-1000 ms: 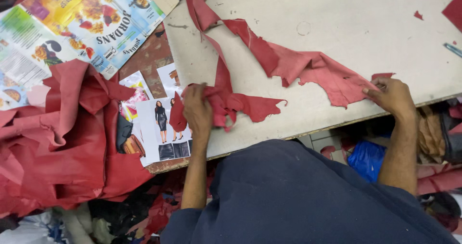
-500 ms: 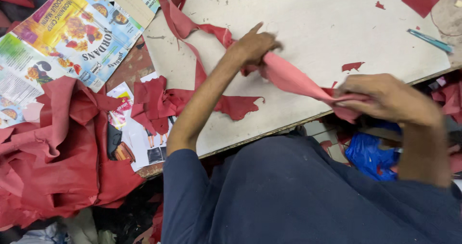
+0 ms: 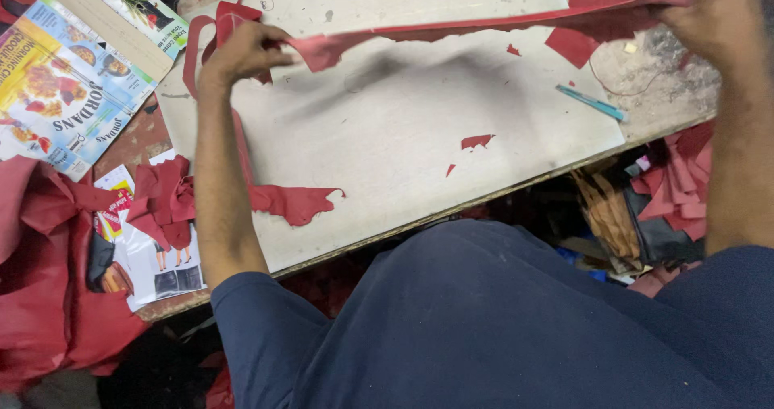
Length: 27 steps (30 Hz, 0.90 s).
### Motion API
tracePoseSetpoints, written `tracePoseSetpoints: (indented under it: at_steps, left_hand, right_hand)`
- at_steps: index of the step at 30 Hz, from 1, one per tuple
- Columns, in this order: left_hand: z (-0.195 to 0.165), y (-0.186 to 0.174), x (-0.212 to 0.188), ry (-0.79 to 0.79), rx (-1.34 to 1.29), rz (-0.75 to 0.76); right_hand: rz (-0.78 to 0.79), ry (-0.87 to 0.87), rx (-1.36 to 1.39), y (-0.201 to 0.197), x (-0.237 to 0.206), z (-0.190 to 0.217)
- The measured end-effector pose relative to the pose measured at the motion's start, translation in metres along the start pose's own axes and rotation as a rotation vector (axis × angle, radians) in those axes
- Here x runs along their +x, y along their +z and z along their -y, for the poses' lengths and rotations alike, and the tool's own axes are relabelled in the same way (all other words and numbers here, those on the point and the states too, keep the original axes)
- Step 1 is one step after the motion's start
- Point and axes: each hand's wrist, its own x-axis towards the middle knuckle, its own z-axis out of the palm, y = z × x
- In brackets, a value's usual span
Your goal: The person cuts red fabric pieces on a table using a rotary cutter, following white chalk lines. They repeatedly position, cut, and remove fabric pieces, accumulating cut pieces and scraps on the table.
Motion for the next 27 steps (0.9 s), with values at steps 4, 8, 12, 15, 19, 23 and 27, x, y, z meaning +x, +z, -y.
tracePoseSetpoints:
  at_steps: [4, 8, 12, 15, 19, 23, 27]
  left_hand:
    - [-0.012, -0.007, -0.019, 0.046, 0.134, -0.506]
    - [0.007, 0.058, -0.029, 0.027, 0.528, -0.733]
    - [0.025, 0.139, -0.034, -0.085, 0.893, -0.778]
    - [0.034, 0.182, -0.042, -0.321, 0.648, -0.791]
    - [0.029, 0.214, -0.024, -0.494, 0.624, -0.931]
    - [0.011, 0.246, 0.024, -0.315, 0.632, -0.717]
    - [-0.007, 0.265, 0.082, -0.243, 0.497, -0.665]
  right_hand:
    - [-0.221, -0.634, -0.47, 0.043, 0.018, -0.055]
    - [0.184, -0.731, -0.671, 0.108, -0.004, -0.079]
    - [0.52, -0.601, -0.687, 0.146, -0.047, -0.084]
    - [0.511, -0.451, -0.568, 0.143, -0.078, -0.083]
    - [0.541, -0.358, -0.475, 0.132, -0.099, -0.076]
    - [0.59, -0.252, -0.436, 0.128, -0.094, -0.07]
    - [0.591, -0.236, -0.487, 0.112, -0.085, -0.071]
